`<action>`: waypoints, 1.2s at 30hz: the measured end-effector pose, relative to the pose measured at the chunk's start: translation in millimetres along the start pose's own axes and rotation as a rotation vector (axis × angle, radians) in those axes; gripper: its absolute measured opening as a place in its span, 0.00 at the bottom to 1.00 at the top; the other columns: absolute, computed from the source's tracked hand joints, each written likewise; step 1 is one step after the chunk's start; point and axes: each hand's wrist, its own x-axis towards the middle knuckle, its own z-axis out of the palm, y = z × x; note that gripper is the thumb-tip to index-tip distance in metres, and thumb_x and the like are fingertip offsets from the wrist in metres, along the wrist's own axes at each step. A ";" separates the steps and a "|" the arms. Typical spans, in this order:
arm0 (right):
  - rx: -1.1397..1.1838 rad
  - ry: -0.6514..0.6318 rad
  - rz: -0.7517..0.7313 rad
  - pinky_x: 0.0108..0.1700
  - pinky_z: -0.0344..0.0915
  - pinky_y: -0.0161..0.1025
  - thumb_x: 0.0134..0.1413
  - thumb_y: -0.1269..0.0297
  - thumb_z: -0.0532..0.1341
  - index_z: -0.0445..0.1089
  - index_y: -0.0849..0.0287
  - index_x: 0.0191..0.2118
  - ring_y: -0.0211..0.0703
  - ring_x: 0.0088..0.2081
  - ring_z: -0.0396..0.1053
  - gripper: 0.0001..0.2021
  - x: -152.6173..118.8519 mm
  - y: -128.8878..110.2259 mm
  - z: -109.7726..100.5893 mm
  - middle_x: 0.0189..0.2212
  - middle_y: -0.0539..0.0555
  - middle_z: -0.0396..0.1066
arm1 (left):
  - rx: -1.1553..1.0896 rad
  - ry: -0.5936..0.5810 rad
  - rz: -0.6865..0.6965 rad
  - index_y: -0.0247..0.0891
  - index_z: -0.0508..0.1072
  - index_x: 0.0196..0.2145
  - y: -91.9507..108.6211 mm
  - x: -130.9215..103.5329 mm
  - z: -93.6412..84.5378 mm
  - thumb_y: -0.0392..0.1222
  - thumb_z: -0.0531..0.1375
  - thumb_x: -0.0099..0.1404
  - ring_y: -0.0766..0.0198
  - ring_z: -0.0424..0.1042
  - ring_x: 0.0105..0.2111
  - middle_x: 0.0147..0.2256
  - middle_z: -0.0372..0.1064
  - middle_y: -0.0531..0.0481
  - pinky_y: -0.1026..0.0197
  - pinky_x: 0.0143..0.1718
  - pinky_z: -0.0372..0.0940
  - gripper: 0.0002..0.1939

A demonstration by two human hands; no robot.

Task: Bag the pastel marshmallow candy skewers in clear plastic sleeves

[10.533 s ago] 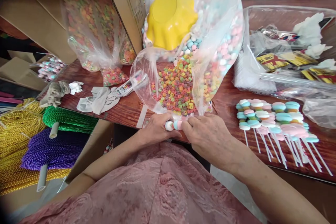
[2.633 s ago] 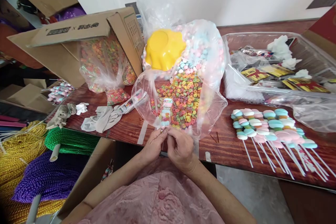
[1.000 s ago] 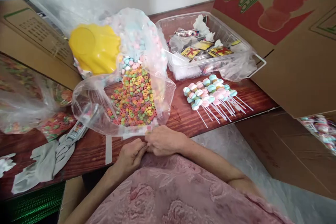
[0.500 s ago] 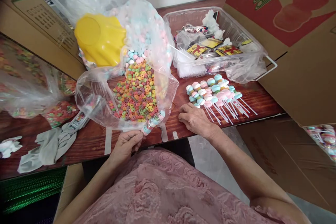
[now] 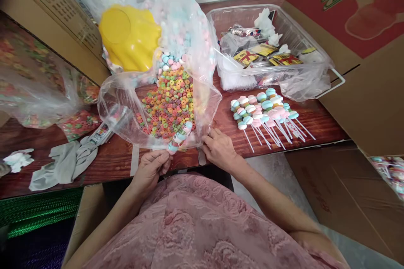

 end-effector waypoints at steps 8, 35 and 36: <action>0.231 -0.016 0.151 0.33 0.58 0.37 0.59 0.72 0.53 0.66 0.59 0.30 0.42 0.30 0.66 0.08 -2.5 1.2 -5.5 0.29 0.55 0.71 | 0.025 0.046 0.046 0.34 0.75 0.26 -7.4 -5.8 -15.4 0.53 0.66 0.57 0.74 0.55 0.17 0.17 0.60 0.57 0.68 0.19 0.48 0.17; 0.278 0.273 -0.239 0.30 0.61 0.37 0.59 0.77 0.52 0.71 0.59 0.51 0.40 0.29 0.63 0.18 9.4 -82.8 9.4 0.28 0.53 0.66 | 0.169 -0.083 0.198 0.35 0.64 0.24 -8.8 -2.3 0.9 0.50 0.57 0.66 0.71 0.56 0.24 0.22 0.56 0.56 0.65 0.26 0.53 0.18; 0.289 0.263 -0.224 0.30 0.60 0.37 0.59 0.77 0.52 0.72 0.59 0.50 0.40 0.28 0.63 0.18 10.1 -82.9 8.7 0.28 0.53 0.66 | 0.189 -0.087 0.211 0.35 0.64 0.24 -9.7 -1.8 0.9 0.50 0.57 0.67 0.70 0.57 0.24 0.23 0.57 0.55 0.65 0.27 0.53 0.18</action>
